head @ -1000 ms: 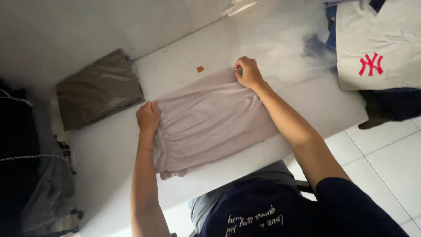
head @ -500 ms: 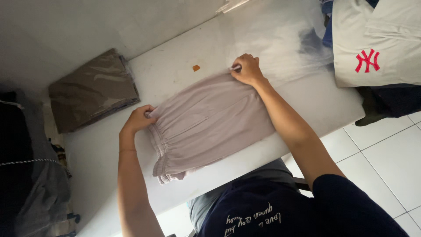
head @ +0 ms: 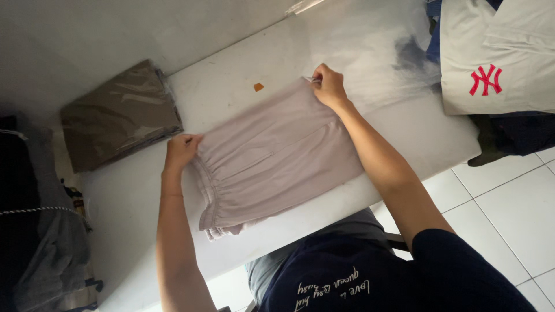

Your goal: The person folds a pair of shorts on a table and then places them into a clear plastic bag, smoothing it out by hand.

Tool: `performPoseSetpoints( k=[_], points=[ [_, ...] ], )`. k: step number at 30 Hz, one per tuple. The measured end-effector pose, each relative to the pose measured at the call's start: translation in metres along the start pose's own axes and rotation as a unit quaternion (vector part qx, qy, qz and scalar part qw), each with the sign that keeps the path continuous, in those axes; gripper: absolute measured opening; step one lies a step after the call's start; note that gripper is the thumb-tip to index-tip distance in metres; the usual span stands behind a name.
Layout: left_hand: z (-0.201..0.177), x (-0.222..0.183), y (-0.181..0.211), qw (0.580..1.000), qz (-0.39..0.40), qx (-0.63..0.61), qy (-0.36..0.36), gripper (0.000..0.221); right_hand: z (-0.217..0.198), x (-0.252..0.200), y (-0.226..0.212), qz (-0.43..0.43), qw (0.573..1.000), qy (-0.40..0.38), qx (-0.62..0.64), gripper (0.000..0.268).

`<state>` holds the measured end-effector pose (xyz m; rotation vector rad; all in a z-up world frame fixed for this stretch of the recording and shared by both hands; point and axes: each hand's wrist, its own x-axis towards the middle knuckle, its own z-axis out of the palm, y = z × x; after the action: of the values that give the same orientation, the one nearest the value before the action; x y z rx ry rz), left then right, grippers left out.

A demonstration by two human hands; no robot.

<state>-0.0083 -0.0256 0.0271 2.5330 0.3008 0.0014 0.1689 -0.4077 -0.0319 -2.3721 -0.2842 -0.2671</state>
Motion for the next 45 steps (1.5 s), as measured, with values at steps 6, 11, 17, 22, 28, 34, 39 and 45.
performPoseSetpoints(
  k=[6,11,17,22,28,34,39,45],
  points=[
    [0.014,-0.003,0.021,0.965,0.04,0.246,0.084,0.025,-0.006,-0.008,-0.018,-0.071,0.989,0.043,-0.124,0.012],
    [0.024,-0.054,0.081,0.97,0.2,0.116,0.07,0.029,-0.022,-0.008,-0.017,-0.019,0.994,-0.047,-0.096,0.018],
    [0.047,-0.142,0.135,0.9,0.395,0.066,-0.171,0.017,-0.04,-0.017,-0.032,-0.021,0.999,-0.032,0.014,0.023],
    [0.049,-0.152,0.122,0.883,0.453,0.02,-0.121,0.008,-0.033,-0.013,-0.03,-0.014,0.999,-0.003,0.033,0.025],
    [0.065,-0.157,0.12,0.903,0.357,-0.049,-0.236,0.007,-0.028,-0.018,-0.036,0.062,0.987,-0.087,-0.116,0.027],
    [0.047,-0.125,0.126,0.921,0.329,-0.091,-0.186,0.011,-0.017,-0.037,-0.072,-0.015,0.989,-0.043,-0.141,0.034],
    [0.066,-0.043,0.104,0.958,0.228,0.153,0.081,0.039,-0.02,-0.094,-0.157,-0.215,0.957,-0.196,0.016,0.031],
    [0.056,-0.044,0.103,0.977,0.045,0.188,-0.091,0.061,-0.042,-0.071,-0.127,-0.095,0.956,-0.252,-0.118,0.048]
  ],
)
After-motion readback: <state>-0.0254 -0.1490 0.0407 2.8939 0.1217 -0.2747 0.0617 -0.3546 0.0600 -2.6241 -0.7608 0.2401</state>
